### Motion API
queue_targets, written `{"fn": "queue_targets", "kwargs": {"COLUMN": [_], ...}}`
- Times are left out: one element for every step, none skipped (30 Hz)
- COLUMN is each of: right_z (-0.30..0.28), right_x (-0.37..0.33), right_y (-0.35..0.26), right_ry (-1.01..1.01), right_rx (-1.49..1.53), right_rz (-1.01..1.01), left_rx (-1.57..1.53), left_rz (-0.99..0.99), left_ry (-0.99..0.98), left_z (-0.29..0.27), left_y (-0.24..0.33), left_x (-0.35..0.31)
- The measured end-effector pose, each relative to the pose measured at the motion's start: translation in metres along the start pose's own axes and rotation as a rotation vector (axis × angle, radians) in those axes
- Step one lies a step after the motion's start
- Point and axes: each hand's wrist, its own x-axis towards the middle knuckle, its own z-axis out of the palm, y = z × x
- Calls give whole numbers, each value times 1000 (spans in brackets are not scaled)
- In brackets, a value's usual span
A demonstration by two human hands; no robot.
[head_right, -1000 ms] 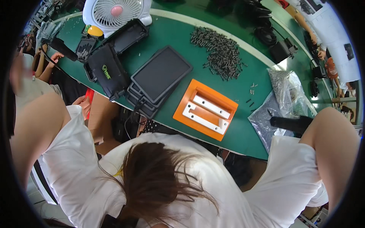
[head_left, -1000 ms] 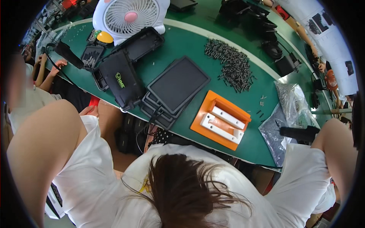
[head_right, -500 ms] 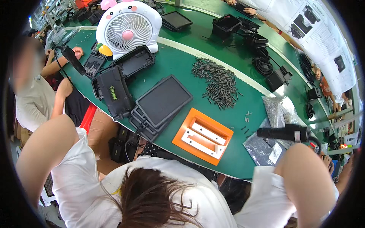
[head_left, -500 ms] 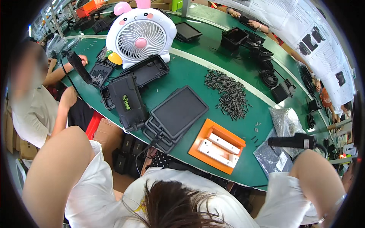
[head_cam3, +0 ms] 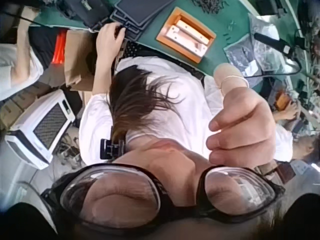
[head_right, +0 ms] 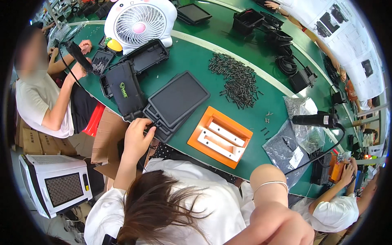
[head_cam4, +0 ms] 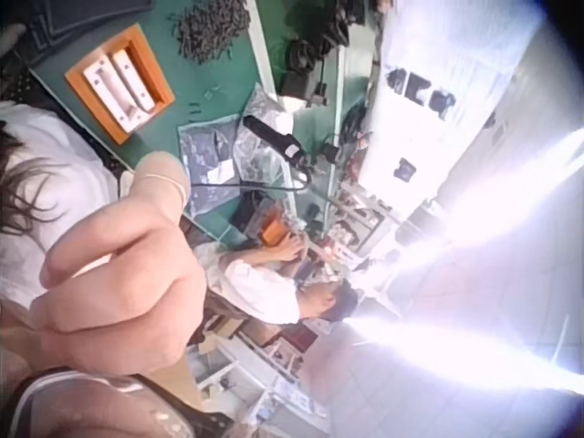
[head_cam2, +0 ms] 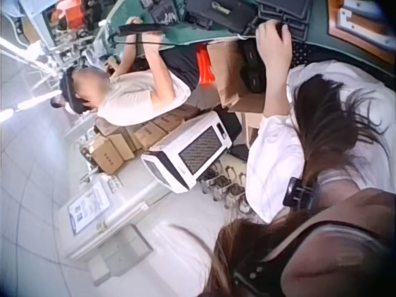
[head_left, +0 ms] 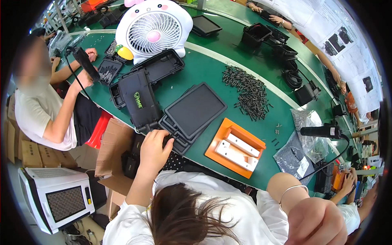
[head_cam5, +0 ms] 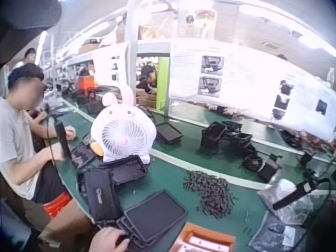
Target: Assembling plastic solar panel housing components by inserting pieces and securing them with an electric screwdriver.
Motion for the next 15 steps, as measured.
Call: {"fn": "queue_targets", "kwargs": {"right_z": [-2, -4, -5, -12, -15, -16, -18, -20, -21, -12, -8, -5, -6, -9, -12], "right_x": [-2, -5, -10, -14, -21, -30, -37, -44, -50, -64, -73, -82, -89, -97, -107], "right_y": [1, 2, 3, 4, 8, 13, 19, 25, 33, 54, 72, 89, 97, 98, 91], "right_ry": [-25, -49, -71, -131, -130, -132, -124, -217, -267, -250, -276, -228, -307, -179, 71], "right_rx": [25, 52, 81, 143, 86, 25, -95, -274, -501, -727, -899, -1019, -1113, -1083, -915], "right_rz": [-11, -30, -53, -14, 49, 114, 187, 402, 573, 685, 753, 673, 604, 490, 507], "left_rx": [62, 42, 26, 68, 67, 50, 22, -102, -360, -681, -774, -790, -770, -748, -724], "left_rz": [-33, -41, -49, 37, 46, 55, 71, -2, -74, 152, 214, 341, 458, 664, 823], "left_ry": [-3, -6, -8, 25, 9, 21, 9, -58, -151, -118, -217, -258, -342, -332, -436], "left_z": [6, 10, 9, 7, 5, 2, 0, -4, -6, -6, -8, -9, -10, -11, -17], "left_y": [-5, -9, -10, -10, -9, -5, 0, 7, 15, 25, 37, 50, 64, 76, 80], "left_x": [-5, -7, -8, -7, -3, 1, 6, 9, 14, 21, 26, 29, 32, 38, 40]}}
